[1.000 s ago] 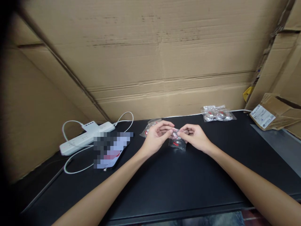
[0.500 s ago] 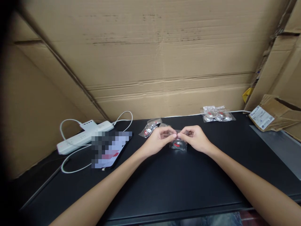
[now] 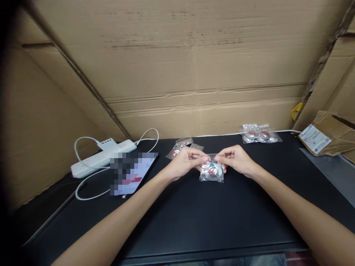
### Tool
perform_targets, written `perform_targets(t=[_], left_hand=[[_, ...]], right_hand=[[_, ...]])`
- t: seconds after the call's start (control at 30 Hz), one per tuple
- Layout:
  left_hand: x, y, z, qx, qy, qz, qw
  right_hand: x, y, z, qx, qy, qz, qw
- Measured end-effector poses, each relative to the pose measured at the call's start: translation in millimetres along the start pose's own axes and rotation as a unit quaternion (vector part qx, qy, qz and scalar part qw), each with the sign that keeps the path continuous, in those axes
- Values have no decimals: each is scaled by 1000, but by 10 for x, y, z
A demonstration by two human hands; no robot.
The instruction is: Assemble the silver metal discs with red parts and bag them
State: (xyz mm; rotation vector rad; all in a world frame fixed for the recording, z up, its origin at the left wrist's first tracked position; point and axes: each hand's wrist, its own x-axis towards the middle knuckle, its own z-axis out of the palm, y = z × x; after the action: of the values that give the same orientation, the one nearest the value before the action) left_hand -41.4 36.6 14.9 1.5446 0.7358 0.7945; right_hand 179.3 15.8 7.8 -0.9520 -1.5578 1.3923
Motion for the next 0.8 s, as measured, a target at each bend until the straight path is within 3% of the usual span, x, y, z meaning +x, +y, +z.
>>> perform_targets(t=[0.4, 0.63, 0.8], left_hand=[[10, -25, -90, -8, 8, -13, 1000], [21, -52, -63, -19, 47, 3, 999], [30, -17, -54, -63, 114, 25, 991]], right_hand=[[3, 47, -79, 54, -43, 22, 997], [-18, 45, 24, 64, -1, 25, 998], [-19, 18, 130, 31, -8, 26, 999]])
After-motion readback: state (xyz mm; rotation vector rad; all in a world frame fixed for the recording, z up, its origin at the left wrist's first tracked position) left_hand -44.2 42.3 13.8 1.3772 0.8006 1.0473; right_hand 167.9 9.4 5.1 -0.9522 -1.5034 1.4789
